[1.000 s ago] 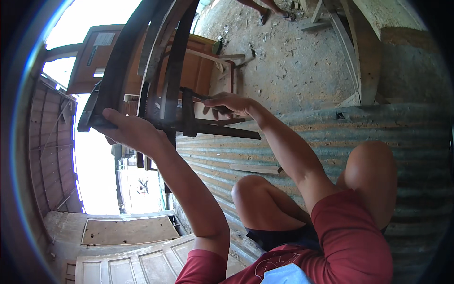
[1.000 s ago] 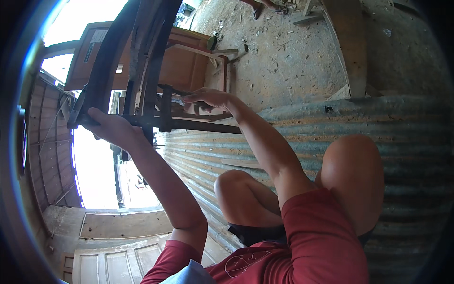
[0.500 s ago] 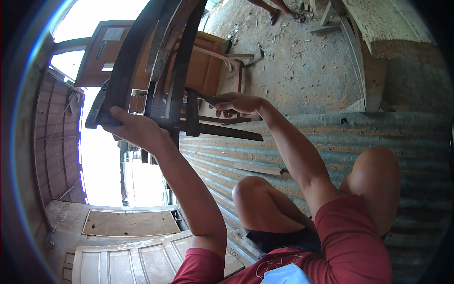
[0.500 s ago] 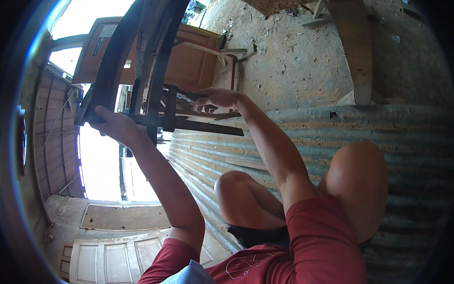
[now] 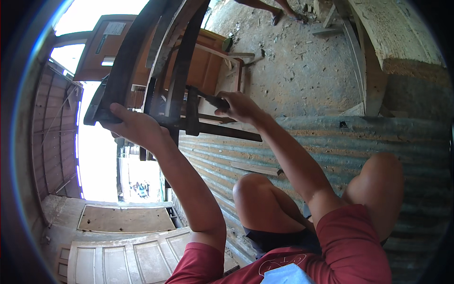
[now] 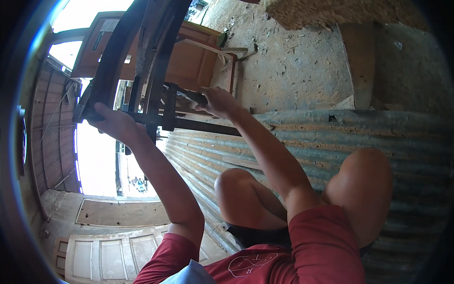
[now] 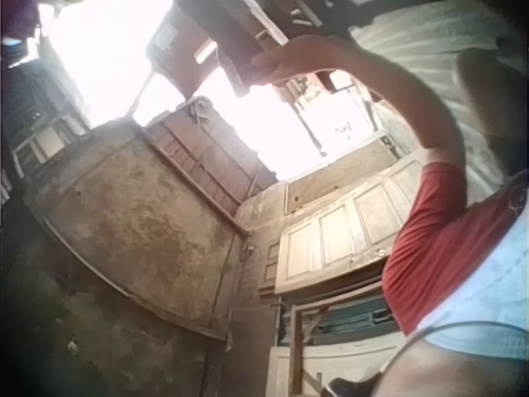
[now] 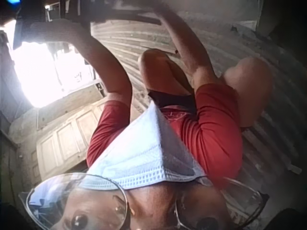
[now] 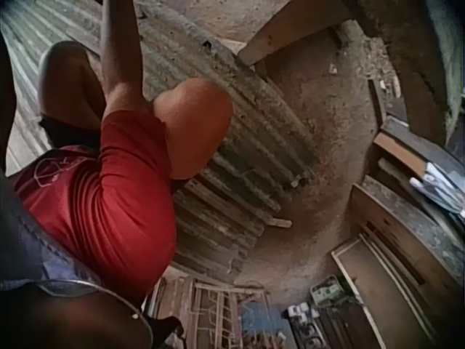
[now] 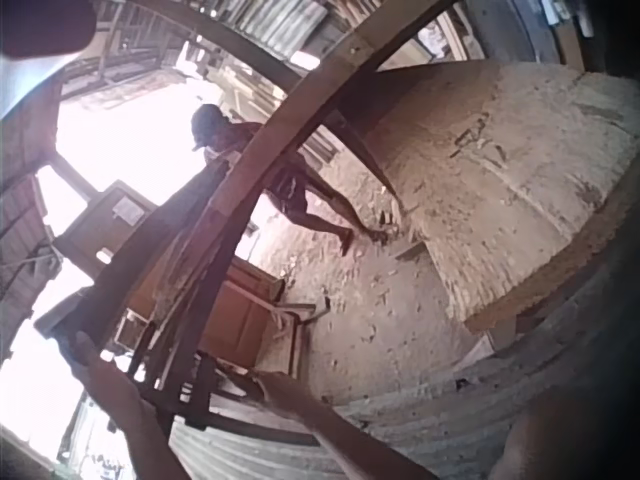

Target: The person moves a long wooden board, uses a crowbar to pry apart wooden slats from a frame while crouching on a metal surface, and then arranges wooden boards on a large workbench.

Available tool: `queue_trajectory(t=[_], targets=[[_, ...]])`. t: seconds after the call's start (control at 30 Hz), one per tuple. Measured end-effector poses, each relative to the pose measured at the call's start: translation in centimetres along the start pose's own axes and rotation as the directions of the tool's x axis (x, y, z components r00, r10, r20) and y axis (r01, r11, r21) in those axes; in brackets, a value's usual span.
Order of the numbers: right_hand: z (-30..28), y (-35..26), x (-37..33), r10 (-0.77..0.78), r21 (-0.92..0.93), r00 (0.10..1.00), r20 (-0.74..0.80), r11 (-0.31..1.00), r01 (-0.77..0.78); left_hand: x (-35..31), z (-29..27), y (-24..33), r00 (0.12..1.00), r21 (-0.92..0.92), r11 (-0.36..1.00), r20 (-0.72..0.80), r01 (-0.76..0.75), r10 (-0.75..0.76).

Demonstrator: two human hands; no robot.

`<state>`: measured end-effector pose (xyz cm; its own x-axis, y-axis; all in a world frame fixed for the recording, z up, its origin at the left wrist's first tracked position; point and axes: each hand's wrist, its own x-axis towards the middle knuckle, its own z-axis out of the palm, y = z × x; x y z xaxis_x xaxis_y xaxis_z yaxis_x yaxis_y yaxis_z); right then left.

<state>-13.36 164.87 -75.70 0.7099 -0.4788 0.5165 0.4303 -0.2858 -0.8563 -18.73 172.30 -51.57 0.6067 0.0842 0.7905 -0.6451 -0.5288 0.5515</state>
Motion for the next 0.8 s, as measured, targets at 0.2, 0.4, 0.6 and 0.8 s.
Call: queue_trajectory(t=[0.2, 0.4, 0.6, 0.8], targets=[[-0.7, 0.6, 0.6, -0.003, 0.014, 0.986, 0.165, 1.0, 0.0, 0.2, -0.1, -0.8, 1.0, 0.004, 1.0, -0.006, -0.005, 0.005], [1.1, -2.7, -0.7, 0.102, -0.303, 0.988, -0.114, 0.944, -0.132, 0.1, 0.2, -0.6, 1.0, -0.027, 1.0, -0.017, -0.003, 0.002], [-0.4, -0.6, 0.2, 0.123, 0.06, 0.986, 0.113, 0.99, -0.131, 0.3, 0.0, -0.9, 1.0, -0.015, 1.0, -0.018, -0.008, 0.007], [-1.4, 1.9, 1.4, -0.02, 0.22, 0.983, 0.184, 0.975, -0.022, 0.4, 0.2, -0.5, 0.999, -0.035, 0.998, -0.026, -0.044, 0.044]])
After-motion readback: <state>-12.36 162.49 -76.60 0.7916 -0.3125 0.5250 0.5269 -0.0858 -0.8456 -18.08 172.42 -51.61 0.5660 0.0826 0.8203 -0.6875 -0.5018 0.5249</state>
